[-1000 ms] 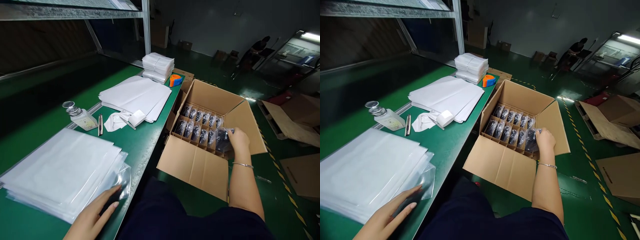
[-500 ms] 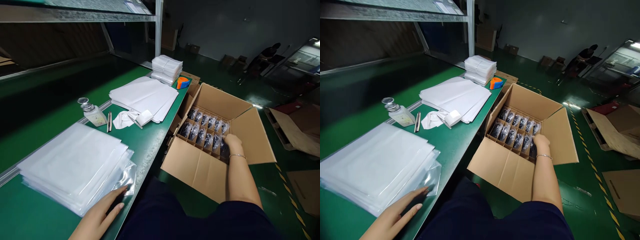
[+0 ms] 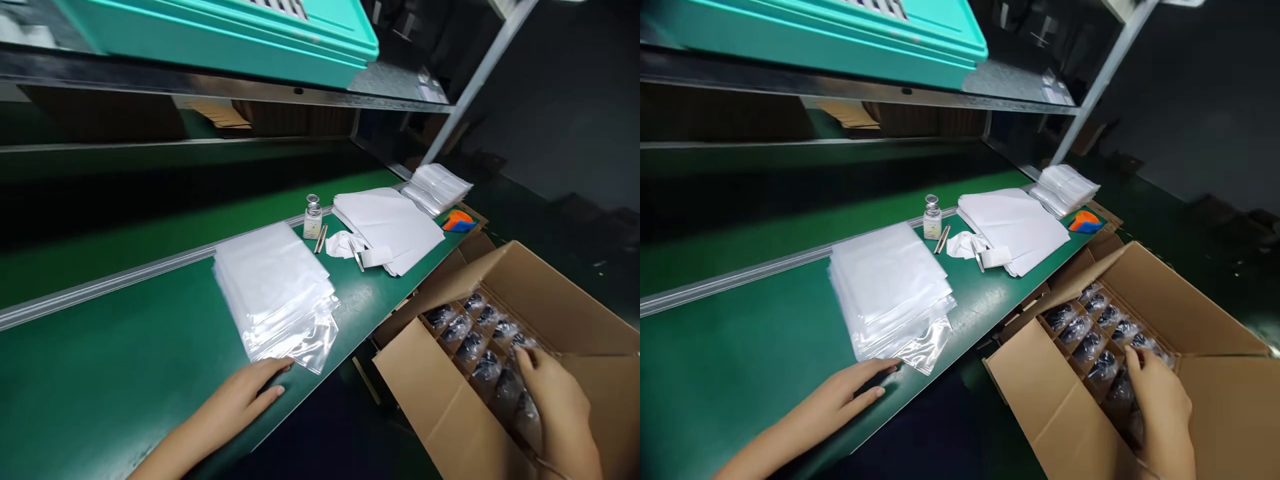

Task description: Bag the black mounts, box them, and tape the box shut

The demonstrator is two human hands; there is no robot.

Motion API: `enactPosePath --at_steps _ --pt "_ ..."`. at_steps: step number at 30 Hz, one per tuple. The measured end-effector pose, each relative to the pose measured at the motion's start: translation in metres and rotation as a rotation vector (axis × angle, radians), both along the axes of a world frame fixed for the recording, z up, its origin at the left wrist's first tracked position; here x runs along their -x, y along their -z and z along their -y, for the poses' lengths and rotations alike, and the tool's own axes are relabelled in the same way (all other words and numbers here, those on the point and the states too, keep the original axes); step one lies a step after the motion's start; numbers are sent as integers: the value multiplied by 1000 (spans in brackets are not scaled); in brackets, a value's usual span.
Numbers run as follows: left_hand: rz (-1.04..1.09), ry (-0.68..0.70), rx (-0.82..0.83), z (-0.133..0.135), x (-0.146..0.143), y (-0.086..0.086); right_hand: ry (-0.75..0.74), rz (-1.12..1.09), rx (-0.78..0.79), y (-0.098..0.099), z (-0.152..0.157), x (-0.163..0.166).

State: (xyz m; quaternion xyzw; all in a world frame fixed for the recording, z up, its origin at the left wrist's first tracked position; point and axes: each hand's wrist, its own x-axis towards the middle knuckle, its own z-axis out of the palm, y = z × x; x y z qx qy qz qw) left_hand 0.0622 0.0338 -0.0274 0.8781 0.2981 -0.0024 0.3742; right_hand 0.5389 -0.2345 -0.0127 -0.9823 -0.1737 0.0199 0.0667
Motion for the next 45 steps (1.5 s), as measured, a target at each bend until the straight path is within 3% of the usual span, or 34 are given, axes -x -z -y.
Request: enactPosePath --at_steps 2,3,4,6,7,9,10,12,15,18,20,23,26,29,33,36,38,40,42,45 --pt "3 -37 5 0 2 -6 -180 32 -391 -26 -35 34" --pt "8 -47 0 1 2 -9 -354 11 -567 -36 -61 53" --pt "16 -48 -7 2 0 -13 -551 -37 -633 -44 -92 70" --pt "37 -27 -24 6 -2 -20 -914 -41 -517 -52 -166 97" --pt "48 -12 -33 8 0 -24 -980 -30 -483 -52 -203 105" --pt "59 -14 -55 12 10 -29 -984 5 -394 -51 -267 108" --pt "58 -41 -74 12 19 -31 -962 17 -253 -51 -289 106" --pt "52 -147 -115 12 44 -34 -961 6 -132 -54 -314 102" --pt "78 -363 -158 10 79 -43 -1129 -112 -119 -67 -315 120" --pt "182 -458 -227 11 91 -63 -1542 -500 -158 -83 -304 184" --pt "256 -384 -285 10 87 -78 -1837 -731 -43 -93 -296 242" --pt "227 -208 -251 6 88 -90 -2083 -756 163 -104 -287 311" --pt "173 -216 -102 11 117 -84 -2090 -684 185 -108 -295 340" --pt "208 -494 -16 28 165 -65 -2008 -702 137 -99 -320 346" --pt "383 -887 101 49 224 -32 -1946 -839 123 -65 -351 359" --pt "477 -1104 140 64 245 -13 -1903 -962 137 -37 -362 378" --pt "481 -1202 40 74 245 -9 -1899 -993 164 -28 -360 397" --pt "463 -1159 -113 81 235 -14 -1965 -982 241 -29 -348 420" --pt "437 -956 -200 86 220 -23 -2091 -943 345 -38 -329 443" --pt "362 -670 -168 90 206 -33 -2236 -871 379 -59 -304 469"
